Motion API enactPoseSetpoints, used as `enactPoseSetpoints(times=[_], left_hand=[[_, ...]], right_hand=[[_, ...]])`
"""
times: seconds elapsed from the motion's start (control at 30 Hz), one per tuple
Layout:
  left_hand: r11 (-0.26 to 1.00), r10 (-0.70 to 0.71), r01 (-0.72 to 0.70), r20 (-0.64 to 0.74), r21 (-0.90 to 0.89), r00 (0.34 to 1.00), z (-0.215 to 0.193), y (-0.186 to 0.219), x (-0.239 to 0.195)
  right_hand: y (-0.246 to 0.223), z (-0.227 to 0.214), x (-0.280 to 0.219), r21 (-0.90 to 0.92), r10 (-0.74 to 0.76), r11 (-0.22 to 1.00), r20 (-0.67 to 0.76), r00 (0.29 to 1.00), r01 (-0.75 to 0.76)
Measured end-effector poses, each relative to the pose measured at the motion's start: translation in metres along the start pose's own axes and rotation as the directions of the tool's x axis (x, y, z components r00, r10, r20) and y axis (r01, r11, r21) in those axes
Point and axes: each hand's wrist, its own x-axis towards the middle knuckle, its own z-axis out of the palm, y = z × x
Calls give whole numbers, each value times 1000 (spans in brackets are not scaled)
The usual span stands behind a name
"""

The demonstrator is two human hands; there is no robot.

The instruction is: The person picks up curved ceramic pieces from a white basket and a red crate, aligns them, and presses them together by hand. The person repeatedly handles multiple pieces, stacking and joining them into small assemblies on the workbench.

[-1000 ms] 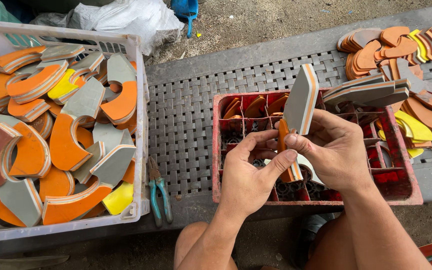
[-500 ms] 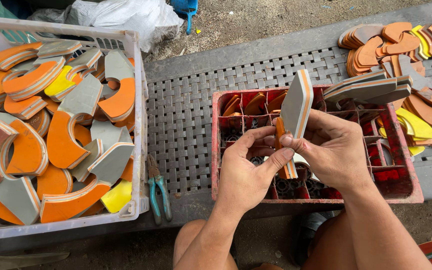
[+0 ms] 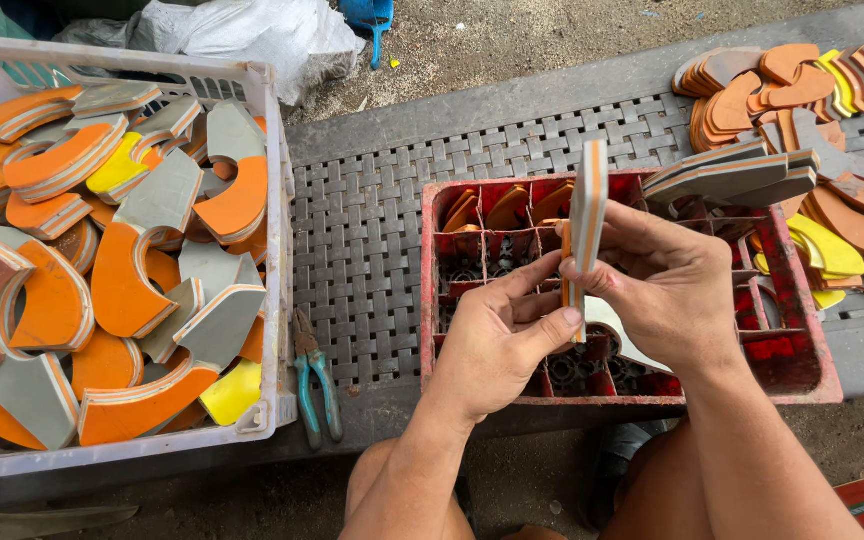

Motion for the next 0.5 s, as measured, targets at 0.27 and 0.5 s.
enactPoseSetpoints(times=[0.27,0.5], left_hand=[[998,-36,37,-28,53,999,-5,0,0],[998,-61,61,-28,6,998,-5,3,1]], right_hand=[[-5,5,-2,-112,-37,993,37,999,41],[-5,7,-1,-151,-8,989,-13,1000,6]])
